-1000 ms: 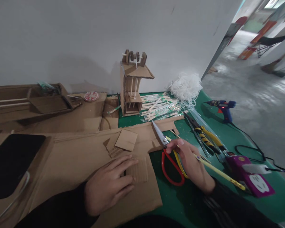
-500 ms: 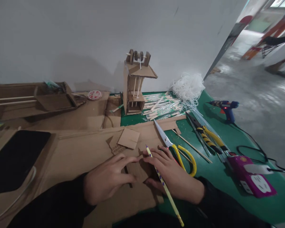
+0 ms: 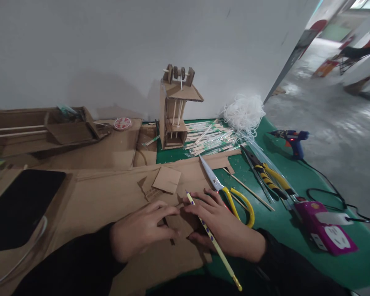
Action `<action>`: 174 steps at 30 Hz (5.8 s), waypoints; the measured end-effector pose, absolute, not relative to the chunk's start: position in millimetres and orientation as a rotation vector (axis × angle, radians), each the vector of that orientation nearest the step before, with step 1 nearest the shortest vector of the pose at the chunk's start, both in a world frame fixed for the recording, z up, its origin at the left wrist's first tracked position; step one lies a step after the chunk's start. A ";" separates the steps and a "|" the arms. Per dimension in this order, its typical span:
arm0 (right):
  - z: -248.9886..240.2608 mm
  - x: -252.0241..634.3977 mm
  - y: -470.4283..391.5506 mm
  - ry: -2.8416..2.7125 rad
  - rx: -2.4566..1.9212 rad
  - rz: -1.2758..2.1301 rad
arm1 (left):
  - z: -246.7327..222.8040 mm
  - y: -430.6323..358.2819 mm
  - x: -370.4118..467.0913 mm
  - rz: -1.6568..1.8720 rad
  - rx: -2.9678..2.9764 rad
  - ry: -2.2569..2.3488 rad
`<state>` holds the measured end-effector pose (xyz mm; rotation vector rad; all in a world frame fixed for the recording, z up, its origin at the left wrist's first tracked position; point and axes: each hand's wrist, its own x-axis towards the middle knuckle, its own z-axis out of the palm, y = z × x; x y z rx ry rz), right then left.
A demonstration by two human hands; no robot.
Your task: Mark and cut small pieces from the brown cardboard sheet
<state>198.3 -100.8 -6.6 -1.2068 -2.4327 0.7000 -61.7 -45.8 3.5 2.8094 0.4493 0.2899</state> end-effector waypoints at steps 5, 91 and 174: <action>-5.0 200.4 -99.9 -2.435 -1.199 0.760 | -5.1 -47.9 -58.3 0.386 2.800 0.484; -9.5 199.6 -102.2 -2.335 -1.134 0.756 | -15.9 -95.9 -40.3 0.574 2.811 0.773; -7.2 223.1 -108.0 -1.708 -1.240 0.808 | -15.7 -72.8 -56.6 0.628 2.746 0.686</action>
